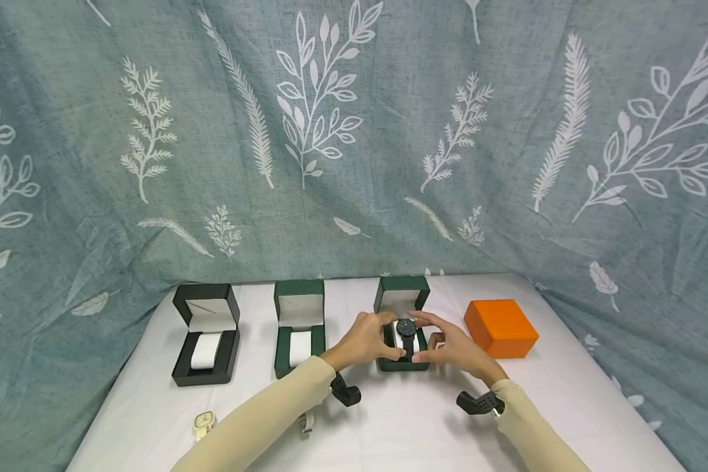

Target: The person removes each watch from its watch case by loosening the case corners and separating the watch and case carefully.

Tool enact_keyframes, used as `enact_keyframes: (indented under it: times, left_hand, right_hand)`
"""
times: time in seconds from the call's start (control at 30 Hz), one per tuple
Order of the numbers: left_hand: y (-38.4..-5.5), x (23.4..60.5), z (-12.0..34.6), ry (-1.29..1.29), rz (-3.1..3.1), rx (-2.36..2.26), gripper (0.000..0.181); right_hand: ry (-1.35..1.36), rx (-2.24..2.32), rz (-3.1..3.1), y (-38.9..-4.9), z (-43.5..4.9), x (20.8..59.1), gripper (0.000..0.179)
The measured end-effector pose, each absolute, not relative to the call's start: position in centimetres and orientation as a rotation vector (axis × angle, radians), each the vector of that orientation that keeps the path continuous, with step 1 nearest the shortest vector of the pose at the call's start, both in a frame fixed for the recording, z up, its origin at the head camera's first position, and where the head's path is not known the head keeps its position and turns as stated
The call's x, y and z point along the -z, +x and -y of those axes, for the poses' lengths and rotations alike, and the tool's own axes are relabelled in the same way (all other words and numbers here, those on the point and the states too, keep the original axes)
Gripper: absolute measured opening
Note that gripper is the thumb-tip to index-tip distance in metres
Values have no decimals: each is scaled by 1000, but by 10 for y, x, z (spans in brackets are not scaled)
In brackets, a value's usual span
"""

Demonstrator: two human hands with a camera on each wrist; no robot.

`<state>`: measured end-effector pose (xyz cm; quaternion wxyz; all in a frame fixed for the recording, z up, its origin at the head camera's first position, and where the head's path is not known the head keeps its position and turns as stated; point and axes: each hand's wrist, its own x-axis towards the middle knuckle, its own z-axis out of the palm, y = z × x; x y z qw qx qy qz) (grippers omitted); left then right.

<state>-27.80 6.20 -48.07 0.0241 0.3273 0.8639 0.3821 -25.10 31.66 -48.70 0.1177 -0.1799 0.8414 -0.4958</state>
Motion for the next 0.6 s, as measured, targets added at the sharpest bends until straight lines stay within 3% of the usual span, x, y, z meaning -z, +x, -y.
enact_keyframes:
  times: [0.3, 0.6]
  left_hand:
    - [-276, 481, -62, 1064, -2662, -1197, 75]
    - [-276, 479, -60, 1085, -2661, -1199, 74]
  right_hand:
    - [-538, 1431, -2437, -250, -312, 490, 99]
    - [-579, 1361, -2521, -250, -309, 488, 91]
